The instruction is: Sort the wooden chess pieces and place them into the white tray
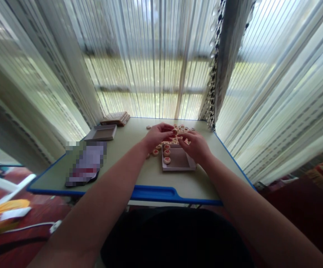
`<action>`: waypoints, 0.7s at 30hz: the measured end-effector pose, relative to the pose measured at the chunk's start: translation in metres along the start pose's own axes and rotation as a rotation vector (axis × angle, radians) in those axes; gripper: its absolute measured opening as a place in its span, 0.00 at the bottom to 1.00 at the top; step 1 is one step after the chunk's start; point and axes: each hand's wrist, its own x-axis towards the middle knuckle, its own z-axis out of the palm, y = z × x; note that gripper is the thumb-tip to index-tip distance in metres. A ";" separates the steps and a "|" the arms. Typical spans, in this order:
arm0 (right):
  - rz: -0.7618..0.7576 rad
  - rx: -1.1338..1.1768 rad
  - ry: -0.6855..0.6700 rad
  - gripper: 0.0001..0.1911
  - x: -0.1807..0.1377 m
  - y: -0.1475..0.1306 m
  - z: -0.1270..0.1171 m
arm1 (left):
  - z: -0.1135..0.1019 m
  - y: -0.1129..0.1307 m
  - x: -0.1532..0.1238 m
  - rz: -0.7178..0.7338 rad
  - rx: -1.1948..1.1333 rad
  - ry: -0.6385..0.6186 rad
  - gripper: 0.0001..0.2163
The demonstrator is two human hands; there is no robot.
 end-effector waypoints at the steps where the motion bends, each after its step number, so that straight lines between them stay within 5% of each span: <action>1: 0.017 0.019 0.018 0.13 0.000 0.001 0.000 | 0.000 0.001 -0.001 0.003 0.002 -0.044 0.15; 8: 0.038 0.164 0.086 0.12 0.000 0.001 0.003 | 0.002 0.009 -0.007 -0.080 0.066 -0.130 0.23; 13: 0.039 0.206 0.007 0.13 -0.002 -0.005 0.002 | 0.005 0.009 -0.007 -0.116 0.129 -0.098 0.31; 18: 0.054 0.103 0.015 0.14 -0.001 -0.007 -0.006 | 0.009 0.004 -0.005 -0.048 0.203 -0.136 0.25; 21: 0.189 -0.071 0.001 0.14 0.003 0.012 -0.016 | 0.004 -0.002 0.000 0.125 0.468 0.022 0.23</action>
